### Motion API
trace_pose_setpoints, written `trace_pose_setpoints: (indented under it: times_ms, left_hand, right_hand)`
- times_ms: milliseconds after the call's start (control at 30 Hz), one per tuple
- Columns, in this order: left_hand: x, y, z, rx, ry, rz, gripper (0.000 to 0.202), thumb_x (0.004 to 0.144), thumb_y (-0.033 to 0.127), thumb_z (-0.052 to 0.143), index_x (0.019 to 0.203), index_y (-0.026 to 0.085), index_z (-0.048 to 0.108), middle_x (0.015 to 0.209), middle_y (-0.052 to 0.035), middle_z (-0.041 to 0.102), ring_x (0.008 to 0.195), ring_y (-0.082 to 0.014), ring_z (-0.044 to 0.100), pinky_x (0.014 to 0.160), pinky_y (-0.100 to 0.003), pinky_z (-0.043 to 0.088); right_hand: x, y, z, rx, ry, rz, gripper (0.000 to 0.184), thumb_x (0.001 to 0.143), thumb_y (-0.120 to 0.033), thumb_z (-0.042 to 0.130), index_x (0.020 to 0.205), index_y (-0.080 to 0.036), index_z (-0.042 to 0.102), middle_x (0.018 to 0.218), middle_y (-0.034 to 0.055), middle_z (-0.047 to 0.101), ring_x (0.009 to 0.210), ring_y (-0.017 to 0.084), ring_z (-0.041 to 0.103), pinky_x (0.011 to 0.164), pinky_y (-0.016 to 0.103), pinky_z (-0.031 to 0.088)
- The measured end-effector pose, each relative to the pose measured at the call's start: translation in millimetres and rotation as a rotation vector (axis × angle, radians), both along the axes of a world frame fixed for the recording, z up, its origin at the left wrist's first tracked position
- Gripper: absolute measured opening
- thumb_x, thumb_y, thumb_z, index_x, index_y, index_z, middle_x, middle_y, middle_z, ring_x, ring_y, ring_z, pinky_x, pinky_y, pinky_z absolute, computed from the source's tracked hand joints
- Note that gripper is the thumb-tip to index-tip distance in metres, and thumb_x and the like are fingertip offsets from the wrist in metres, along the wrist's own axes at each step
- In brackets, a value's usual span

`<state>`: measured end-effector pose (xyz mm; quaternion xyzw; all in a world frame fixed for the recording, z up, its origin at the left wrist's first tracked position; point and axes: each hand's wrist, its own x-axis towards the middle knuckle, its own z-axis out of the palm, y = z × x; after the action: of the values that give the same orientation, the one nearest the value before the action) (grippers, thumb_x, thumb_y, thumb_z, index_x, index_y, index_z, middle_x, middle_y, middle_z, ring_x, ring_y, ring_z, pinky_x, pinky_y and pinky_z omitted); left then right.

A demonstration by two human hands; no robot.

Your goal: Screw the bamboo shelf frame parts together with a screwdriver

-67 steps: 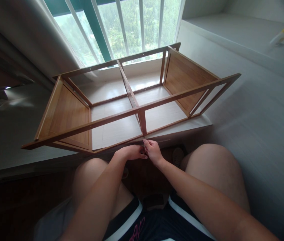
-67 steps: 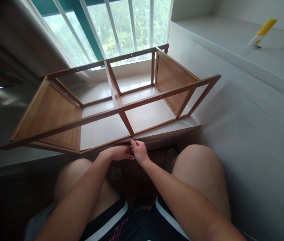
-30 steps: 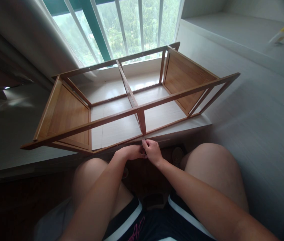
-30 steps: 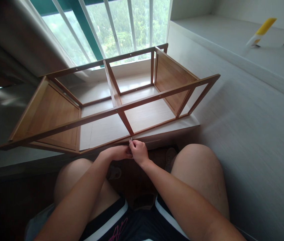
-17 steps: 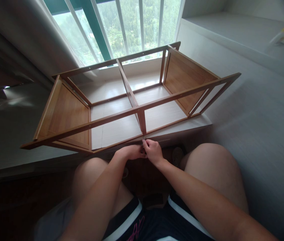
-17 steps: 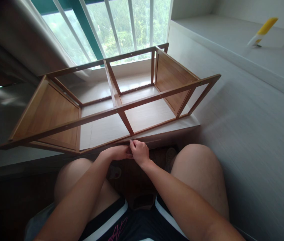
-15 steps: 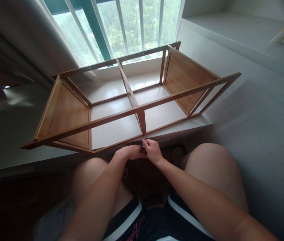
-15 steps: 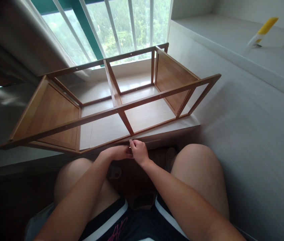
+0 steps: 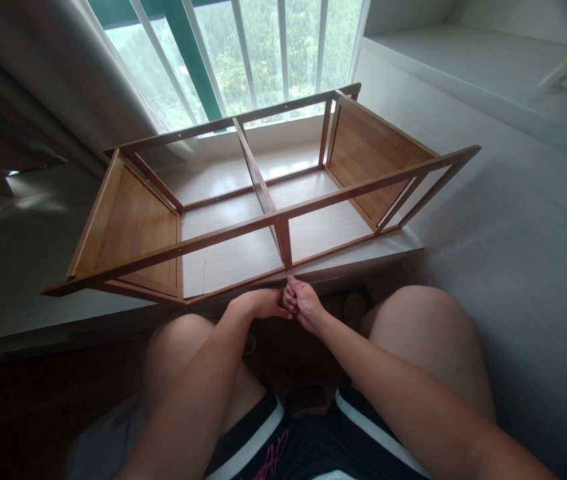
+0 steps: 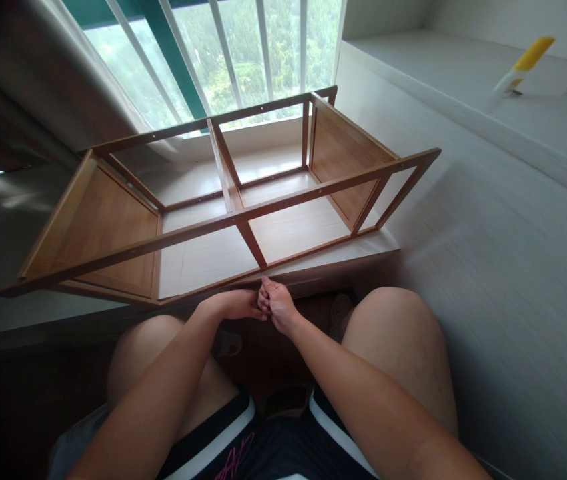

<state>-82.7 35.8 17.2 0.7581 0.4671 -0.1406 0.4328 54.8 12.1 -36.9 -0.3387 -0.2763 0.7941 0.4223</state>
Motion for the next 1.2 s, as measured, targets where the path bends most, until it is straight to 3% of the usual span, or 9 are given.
trace_pose_setpoints:
  times_ms: [267,533,733,933,1200]
  left_hand:
    - [-2.2,-1.8,-0.3,-0.011,0.024,0.020,0.041,0.071,0.054,0.068,0.094,0.019,0.069,0.086,-0.0039,0.072,0.078,-0.0210,0.065,0.068,-0.027,0.046]
    - [-2.1,-2.2,-1.4,0.004,-0.011,0.022,0.043,0.074,0.051,0.067,0.102,0.019,0.066,0.097,-0.0058,0.072,0.086,-0.0228,0.066,0.076,-0.029,0.047]
    - [-2.1,-1.8,-5.9,0.008,-0.021,0.001,0.039,0.075,0.050,0.066,0.099,0.019,0.067,0.095,-0.0058,0.072,0.085,-0.0223,0.066,0.074,-0.029,0.047]
    - [-2.0,-0.3,-12.5,0.028,-0.031,-0.018,0.038,0.081,0.052,0.059,0.094,0.019,0.067,0.093,-0.0063,0.072,0.079,-0.0203,0.064,0.069,-0.028,0.046]
    - [-2.4,-0.2,-19.7,0.033,-0.020,0.010,0.039,0.080,0.053,0.059,0.096,0.018,0.066,0.090,-0.0060,0.071,0.074,-0.0186,0.062,0.065,-0.027,0.045]
  right_hand:
    - [2.5,-0.4,0.9,-0.045,0.133,0.071,0.046,0.083,-0.061,0.057,0.065,-0.022,0.039,0.048,-0.0091,0.033,0.038,0.009,0.030,0.031,0.021,0.031]
    - [-0.8,-1.7,0.9,-0.004,0.006,-0.009,0.047,0.084,-0.059,0.055,0.061,-0.022,0.037,0.044,-0.0089,0.032,0.036,0.008,0.030,0.031,0.020,0.024]
    - [-4.1,-3.9,0.7,0.029,-0.091,-0.065,0.046,0.084,-0.057,0.055,0.060,-0.022,0.038,0.042,-0.0090,0.032,0.033,0.007,0.028,0.032,0.020,0.020]
    - [-3.8,2.4,-1.4,0.130,-0.297,-0.140,0.047,0.082,-0.057,0.057,0.056,-0.021,0.039,0.041,-0.0080,0.034,0.035,0.007,0.028,0.038,0.022,0.025]
    - [6.3,2.9,7.0,0.445,-0.829,-0.166,0.049,0.089,-0.052,0.045,0.054,-0.019,0.045,0.048,-0.0028,0.045,0.047,0.011,0.041,0.048,0.024,0.029]
